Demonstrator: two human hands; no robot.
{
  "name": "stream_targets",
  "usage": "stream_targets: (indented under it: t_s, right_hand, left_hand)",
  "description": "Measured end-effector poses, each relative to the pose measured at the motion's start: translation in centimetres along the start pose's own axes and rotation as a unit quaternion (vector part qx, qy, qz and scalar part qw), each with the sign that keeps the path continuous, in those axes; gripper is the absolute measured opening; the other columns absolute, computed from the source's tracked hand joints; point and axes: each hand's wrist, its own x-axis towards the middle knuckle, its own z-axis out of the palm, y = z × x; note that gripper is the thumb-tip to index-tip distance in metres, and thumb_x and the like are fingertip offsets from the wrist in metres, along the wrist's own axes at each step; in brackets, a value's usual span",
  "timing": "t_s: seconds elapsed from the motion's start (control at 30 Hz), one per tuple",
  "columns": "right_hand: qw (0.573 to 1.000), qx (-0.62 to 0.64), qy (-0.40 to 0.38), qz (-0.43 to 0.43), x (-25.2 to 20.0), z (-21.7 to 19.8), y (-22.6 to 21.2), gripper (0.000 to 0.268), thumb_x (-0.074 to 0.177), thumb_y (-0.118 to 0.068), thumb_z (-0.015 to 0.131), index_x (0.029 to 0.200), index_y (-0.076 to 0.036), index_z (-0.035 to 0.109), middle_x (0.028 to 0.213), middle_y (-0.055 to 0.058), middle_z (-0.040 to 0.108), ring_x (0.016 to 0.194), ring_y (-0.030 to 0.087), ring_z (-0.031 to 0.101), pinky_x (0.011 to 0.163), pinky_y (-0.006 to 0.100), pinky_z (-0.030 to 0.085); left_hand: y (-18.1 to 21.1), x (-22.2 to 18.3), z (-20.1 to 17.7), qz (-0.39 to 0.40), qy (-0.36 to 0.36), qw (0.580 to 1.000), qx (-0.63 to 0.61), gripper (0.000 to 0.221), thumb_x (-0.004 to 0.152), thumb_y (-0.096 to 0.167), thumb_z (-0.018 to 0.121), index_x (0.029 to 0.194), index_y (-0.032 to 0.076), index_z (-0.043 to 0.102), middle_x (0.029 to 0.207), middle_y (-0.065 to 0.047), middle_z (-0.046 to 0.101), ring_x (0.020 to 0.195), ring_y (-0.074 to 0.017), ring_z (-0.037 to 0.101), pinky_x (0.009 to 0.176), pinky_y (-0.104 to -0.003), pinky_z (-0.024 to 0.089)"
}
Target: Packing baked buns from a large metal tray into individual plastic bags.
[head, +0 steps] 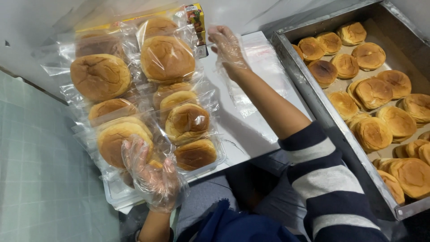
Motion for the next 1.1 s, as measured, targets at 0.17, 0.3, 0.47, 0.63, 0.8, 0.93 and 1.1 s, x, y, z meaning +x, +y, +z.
stream_targets:
  t_s: [0.17,0.3,0.47,0.63,0.8,0.93,1.1]
  right_hand:
    - [0.988,-0.147,0.05,0.026,-1.6,-6.3,-2.8,0.028,0.077,-0.032,0.054,0.092,-0.008,0.055,0.09,0.006,0.06,0.091,0.018,0.055,0.079,0.03,0.047]
    - [0.953,-0.286,0.078,0.061,-4.7,-9.5,-6.4,0.02,0.08,-0.021,0.056,0.091,-0.004,0.06,0.083,0.005,0.062,0.074,0.013,0.057,0.069,0.024,0.05]
    - [0.844,-0.521,-0.016,0.125,-8.3,-11.7,-6.5,0.015,0.078,-0.019,0.06,0.091,-0.012,0.062,0.098,0.008,0.062,0.085,0.021,0.06,0.072,0.032,0.05]
    - [0.842,-0.531,-0.046,0.083,-9.8,-12.3,-3.1,0.015,0.074,-0.018,0.064,0.084,-0.008,0.06,0.102,0.014,0.056,0.101,0.031,0.05,0.087,0.042,0.041]
    - [0.834,-0.548,-0.055,0.039,-8.3,-12.7,0.9,0.022,0.071,-0.022,0.067,0.087,-0.008,0.061,0.097,0.017,0.056,0.098,0.035,0.052,0.08,0.042,0.045]
    - [0.815,-0.573,-0.026,0.088,-7.3,-10.5,1.5,0.024,0.071,-0.023,0.065,0.09,-0.01,0.057,0.1,0.011,0.053,0.089,0.021,0.052,0.084,0.03,0.043]
    - [0.706,-0.701,-0.075,0.072,-6.8,-8.3,1.8,0.056,0.069,-0.047,0.066,0.105,-0.006,0.053,0.095,0.013,0.055,0.087,0.025,0.053,0.079,0.034,0.042]
  left_hand:
    - [0.1,0.0,-0.1,-0.001,-0.009,1.0,0.015,0.038,0.08,0.011,0.049,0.115,0.004,0.036,0.121,-0.013,0.041,0.125,-0.0313,0.031,0.113,-0.048,0.019]
    - [0.0,-0.2,0.0,-0.017,-0.011,1.0,-0.006,0.039,0.081,0.013,0.049,0.118,0.005,0.036,0.125,-0.011,0.038,0.129,-0.0302,0.024,0.113,-0.048,0.017]
    - [0.5,0.2,-0.2,0.014,-0.022,0.999,0.031,0.037,0.082,0.01,0.049,0.116,0.002,0.036,0.122,-0.014,0.04,0.123,-0.0319,0.033,0.112,-0.048,0.019]
    - [-0.1,0.5,1.0,0.052,0.056,0.996,0.04,0.034,0.08,0.02,0.054,0.106,-0.002,0.047,0.112,-0.018,0.048,0.116,-0.0373,0.04,0.102,-0.048,0.028]
    - [-0.3,0.2,1.0,0.097,0.154,0.983,0.036,0.041,0.079,0.031,0.058,0.096,-0.006,0.058,0.1,-0.021,0.059,0.105,-0.0408,0.049,0.092,-0.047,0.039]
    - [0.5,-0.2,-0.1,-0.007,-0.034,0.997,0.063,0.038,0.081,0.011,0.05,0.115,0.003,0.036,0.123,-0.014,0.038,0.127,-0.0361,0.026,0.11,-0.049,0.021]
    - [0.5,-0.2,-0.1,-0.001,-0.029,0.999,0.046,0.038,0.08,0.011,0.05,0.115,0.002,0.036,0.123,-0.015,0.039,0.127,-0.0358,0.028,0.111,-0.05,0.02]
